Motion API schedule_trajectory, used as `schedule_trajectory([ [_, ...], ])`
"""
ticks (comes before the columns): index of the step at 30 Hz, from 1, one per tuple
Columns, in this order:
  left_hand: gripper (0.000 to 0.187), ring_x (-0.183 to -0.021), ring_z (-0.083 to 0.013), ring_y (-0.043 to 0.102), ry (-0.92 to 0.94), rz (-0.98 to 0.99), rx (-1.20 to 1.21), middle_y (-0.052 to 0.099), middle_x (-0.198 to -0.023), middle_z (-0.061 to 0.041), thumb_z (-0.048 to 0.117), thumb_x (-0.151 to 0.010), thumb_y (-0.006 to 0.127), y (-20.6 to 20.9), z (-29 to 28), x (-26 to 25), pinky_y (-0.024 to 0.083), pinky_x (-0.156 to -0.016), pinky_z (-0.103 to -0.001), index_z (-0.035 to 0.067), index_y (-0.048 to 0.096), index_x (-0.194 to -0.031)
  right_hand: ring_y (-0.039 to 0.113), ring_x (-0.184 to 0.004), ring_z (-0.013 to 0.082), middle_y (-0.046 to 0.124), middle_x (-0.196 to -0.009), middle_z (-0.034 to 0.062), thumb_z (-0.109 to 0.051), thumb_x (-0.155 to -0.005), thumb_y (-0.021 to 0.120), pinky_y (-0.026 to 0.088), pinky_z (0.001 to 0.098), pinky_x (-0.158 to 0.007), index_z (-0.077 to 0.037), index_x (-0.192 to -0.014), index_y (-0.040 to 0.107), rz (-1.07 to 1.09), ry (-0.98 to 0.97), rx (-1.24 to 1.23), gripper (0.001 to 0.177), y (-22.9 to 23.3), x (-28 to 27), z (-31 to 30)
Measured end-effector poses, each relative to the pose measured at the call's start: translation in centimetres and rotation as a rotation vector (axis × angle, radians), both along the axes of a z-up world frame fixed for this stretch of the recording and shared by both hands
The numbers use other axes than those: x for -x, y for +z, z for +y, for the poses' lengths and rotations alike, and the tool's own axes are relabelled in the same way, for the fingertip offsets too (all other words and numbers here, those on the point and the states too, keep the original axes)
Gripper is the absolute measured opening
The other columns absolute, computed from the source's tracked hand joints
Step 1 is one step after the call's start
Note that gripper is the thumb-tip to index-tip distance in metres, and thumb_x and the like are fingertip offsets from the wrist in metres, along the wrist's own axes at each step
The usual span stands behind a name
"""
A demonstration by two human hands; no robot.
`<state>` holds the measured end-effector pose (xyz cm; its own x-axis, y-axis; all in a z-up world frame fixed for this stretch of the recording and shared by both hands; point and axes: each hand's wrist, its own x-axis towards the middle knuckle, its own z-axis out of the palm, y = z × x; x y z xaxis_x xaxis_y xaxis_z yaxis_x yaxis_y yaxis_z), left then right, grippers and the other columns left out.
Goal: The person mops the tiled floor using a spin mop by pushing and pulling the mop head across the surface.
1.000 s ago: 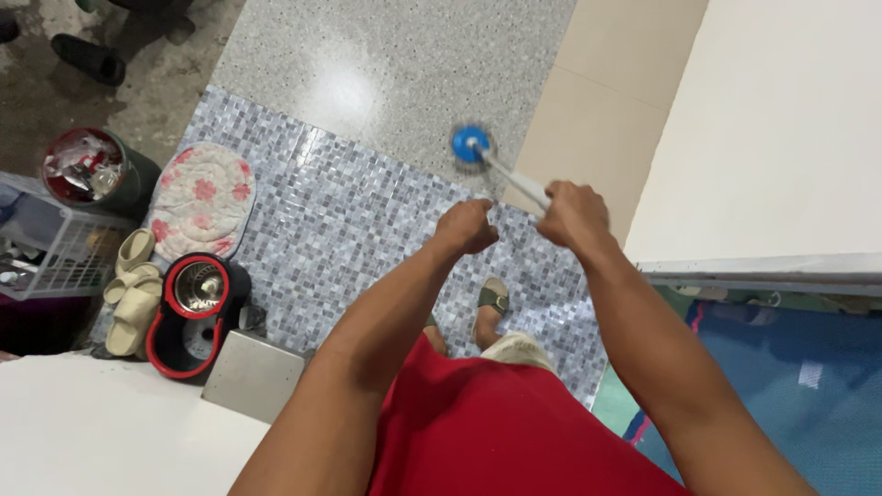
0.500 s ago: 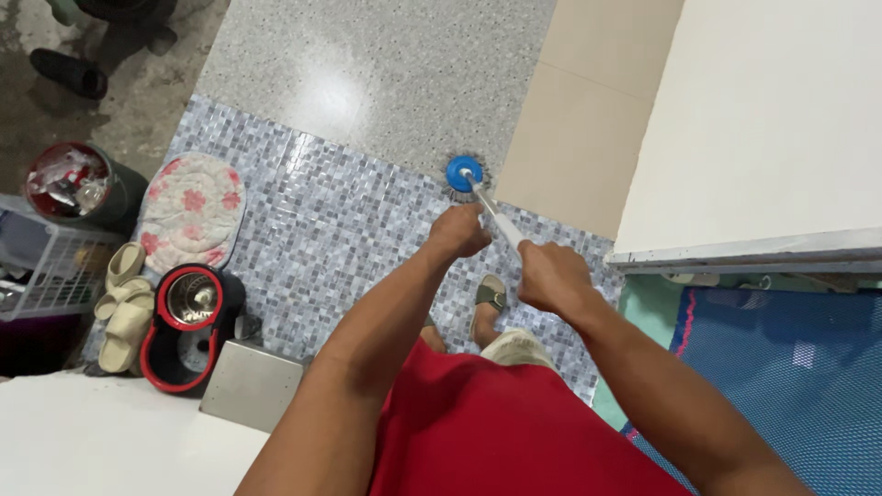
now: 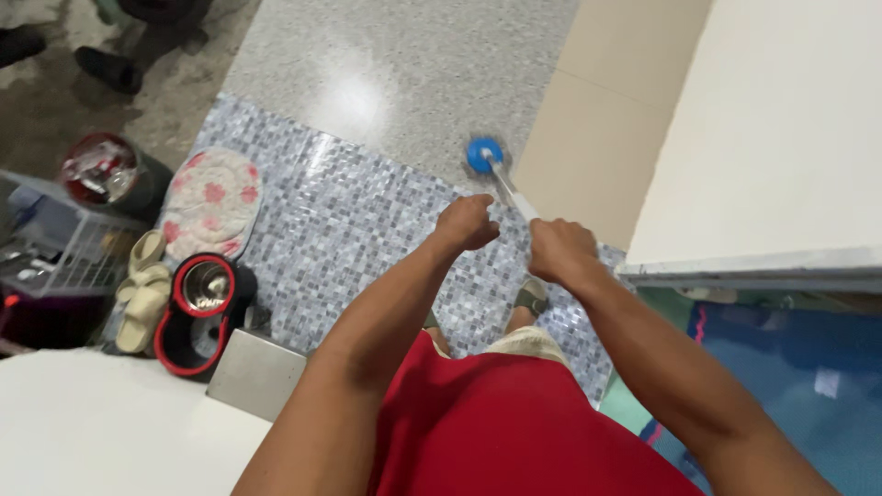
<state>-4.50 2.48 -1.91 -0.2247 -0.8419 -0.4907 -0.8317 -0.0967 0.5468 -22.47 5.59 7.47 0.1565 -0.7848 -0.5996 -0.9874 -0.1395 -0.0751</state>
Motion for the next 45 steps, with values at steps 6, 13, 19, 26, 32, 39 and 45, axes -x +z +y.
schedule_trajectory([
  [6,0.056,-0.113,-0.0378,0.065,0.071,0.027,0.08,0.07,-0.119,-0.021,0.027,-0.076,0.073,-0.5,-2.2,3.9,0.053,-0.096,-0.047,0.011,0.063,-0.128,0.072,-0.099,0.0437,0.074,-0.103,0.0262,-0.01,-0.079,0.066,0.058,0.0507,-0.087,-0.005,-0.108,0.071,-0.067,-0.03,0.03,0.03,-0.2,3.8,-2.9],
  [13,0.056,-0.114,-0.0361,0.068,0.126,-0.005,-0.03,0.072,-0.119,-0.018,0.031,-0.078,0.074,1.2,-4.0,11.9,0.055,-0.098,-0.046,0.013,0.065,-0.13,0.067,-0.111,0.0412,0.069,-0.117,0.0232,-0.01,-0.081,0.066,0.056,0.0502,-0.092,-0.01,-0.129,0.059,-0.076,-0.163,-0.086,0.049,-8.6,10.5,-8.5],
  [19,0.05,-0.115,-0.0382,0.067,0.135,-0.024,0.006,0.072,-0.122,-0.019,0.034,-0.082,0.072,-0.6,-5.3,15.5,0.054,-0.1,-0.047,0.012,0.067,-0.126,0.071,-0.106,0.0398,0.072,-0.112,0.022,-0.008,-0.08,0.062,0.058,0.0491,-0.09,-0.011,-0.13,0.06,-0.033,0.155,-0.213,0.05,-4.2,14.4,-7.3],
  [26,0.055,-0.116,-0.0367,0.067,0.248,-0.028,-0.017,0.071,-0.121,-0.018,0.035,-0.082,0.073,0.1,-5.9,16.9,0.054,-0.099,-0.047,0.015,0.063,-0.132,0.071,-0.106,0.0409,0.074,-0.111,0.0238,-0.007,-0.077,0.062,0.057,0.0486,-0.092,-0.008,-0.124,0.065,-0.162,0.199,-0.142,0.047,-6.6,17.6,-8.3],
  [32,0.059,-0.118,-0.0358,0.065,0.325,-0.07,-0.072,0.069,-0.125,-0.016,0.034,-0.079,0.075,-0.3,-2.4,17.5,0.053,-0.1,-0.047,0.017,0.062,-0.134,0.067,-0.11,0.0424,0.068,-0.117,0.0264,-0.015,-0.074,0.073,0.055,0.0482,-0.094,-0.008,-0.135,0.053,-0.32,-0.203,-0.101,0.065,-16.1,16.0,-10.6],
  [39,0.06,-0.12,-0.0363,0.065,0.307,-0.105,-0.139,0.07,-0.126,-0.017,0.034,-0.082,0.073,0.5,-0.5,15.5,0.053,-0.102,-0.047,0.018,0.061,-0.138,0.069,-0.11,0.0395,0.071,-0.116,0.0228,-0.015,-0.08,0.069,0.057,0.049,-0.092,-0.006,-0.13,0.057,-0.08,0.193,-0.228,0.053,-2.7,13.3,-7.3],
  [45,0.058,-0.12,-0.0346,0.064,0.328,-0.039,-0.07,0.068,-0.128,-0.015,0.031,-0.08,0.072,1.0,1.9,13.0,0.053,-0.101,-0.047,0.018,0.062,-0.136,0.071,-0.105,0.0389,0.074,-0.109,0.0212,-0.015,-0.081,0.063,0.056,0.0491,-0.092,-0.01,-0.115,0.071,-0.118,0.192,-0.171,0.036,3.4,11.7,-3.9],
])
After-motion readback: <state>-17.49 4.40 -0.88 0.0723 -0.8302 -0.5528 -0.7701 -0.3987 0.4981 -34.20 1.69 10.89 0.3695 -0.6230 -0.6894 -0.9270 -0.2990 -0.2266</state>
